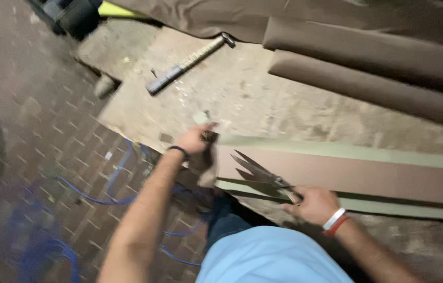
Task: The person staples a long strip of brown fabric onto a wooden board using a pneumatic staple gun, pressing the fabric flat as they work along its length. They then fold and roll the fabric, wrap it around a foam piece, and cut a small piece with shears.
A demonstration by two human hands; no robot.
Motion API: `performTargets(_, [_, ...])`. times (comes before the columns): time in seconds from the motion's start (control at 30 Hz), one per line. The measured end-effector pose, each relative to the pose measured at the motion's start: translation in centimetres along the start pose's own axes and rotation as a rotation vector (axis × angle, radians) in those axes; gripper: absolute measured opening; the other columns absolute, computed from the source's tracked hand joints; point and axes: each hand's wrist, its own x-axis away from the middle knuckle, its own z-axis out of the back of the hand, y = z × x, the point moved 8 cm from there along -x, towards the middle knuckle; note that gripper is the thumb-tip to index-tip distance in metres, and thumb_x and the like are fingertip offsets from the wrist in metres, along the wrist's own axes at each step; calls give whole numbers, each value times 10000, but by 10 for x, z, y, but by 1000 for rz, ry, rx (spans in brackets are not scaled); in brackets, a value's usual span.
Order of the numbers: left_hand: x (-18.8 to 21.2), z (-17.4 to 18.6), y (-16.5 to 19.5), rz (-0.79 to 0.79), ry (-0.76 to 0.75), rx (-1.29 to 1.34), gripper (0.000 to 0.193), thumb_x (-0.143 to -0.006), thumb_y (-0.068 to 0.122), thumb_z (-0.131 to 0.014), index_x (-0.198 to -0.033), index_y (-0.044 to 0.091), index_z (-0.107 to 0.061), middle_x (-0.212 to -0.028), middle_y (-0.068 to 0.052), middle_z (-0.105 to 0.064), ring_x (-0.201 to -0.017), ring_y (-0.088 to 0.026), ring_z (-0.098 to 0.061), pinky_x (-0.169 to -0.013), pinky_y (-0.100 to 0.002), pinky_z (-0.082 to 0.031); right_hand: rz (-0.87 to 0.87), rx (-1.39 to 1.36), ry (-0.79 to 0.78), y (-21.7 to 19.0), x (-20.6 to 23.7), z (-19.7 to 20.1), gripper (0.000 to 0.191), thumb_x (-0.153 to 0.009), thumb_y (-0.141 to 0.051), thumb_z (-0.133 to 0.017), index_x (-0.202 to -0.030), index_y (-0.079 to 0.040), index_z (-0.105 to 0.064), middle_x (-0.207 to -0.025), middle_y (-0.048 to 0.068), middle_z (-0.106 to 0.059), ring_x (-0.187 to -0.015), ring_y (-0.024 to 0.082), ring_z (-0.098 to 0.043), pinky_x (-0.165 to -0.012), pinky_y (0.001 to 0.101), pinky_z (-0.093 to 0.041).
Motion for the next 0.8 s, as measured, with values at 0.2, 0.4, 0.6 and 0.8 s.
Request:
performTargets(0.2, [-15, -8, -12, -52, -415, -151, 238, -812, 301, -800, -1017, 182, -812, -1049, -85, -780, -958, -262, -739, -865, -387, -583, -247, 346, -249, -46, -29, -16, 518, -735, -681, -731, -977, -223, -734, -920, 45, -751, -915, 300, -726, -797, 449, -590])
performTargets(0.4, [-18, 3, -3, -322, -269, 74, 172, -800, 259, -834, -927, 143, -822, -956, -61, -745, -931, -242, -705, -830, -368, -565, -152, 476, -205, -66, -44, -8, 462, -789, -641, -694, -946, -208, -723, -933, 30, -758, -907, 264, -731, -789, 435, -605])
performTargets(0.6, [-30, -23, -30, -134, -253, 305, 137, -768, 209, -835, -872, 120, -817, -917, -64, -753, -913, -214, -724, -829, -355, -573, -220, 618, -344, -58, -70, -30, 475, -877, -684, -610, -976, -231, -712, -961, -7, -736, -860, 202, -742, -753, 389, -617])
performTargets(0.8, [-33, -30, -55, 58, -249, 351, 156, -803, 206, -833, -923, 107, -818, -895, -88, -777, -863, -210, -741, -795, -366, -573, -168, 599, -280, -53, -78, -36, 410, -904, -632, -593, -1152, -322, -699, -923, 35, -752, -815, 252, -742, -713, 413, -617])
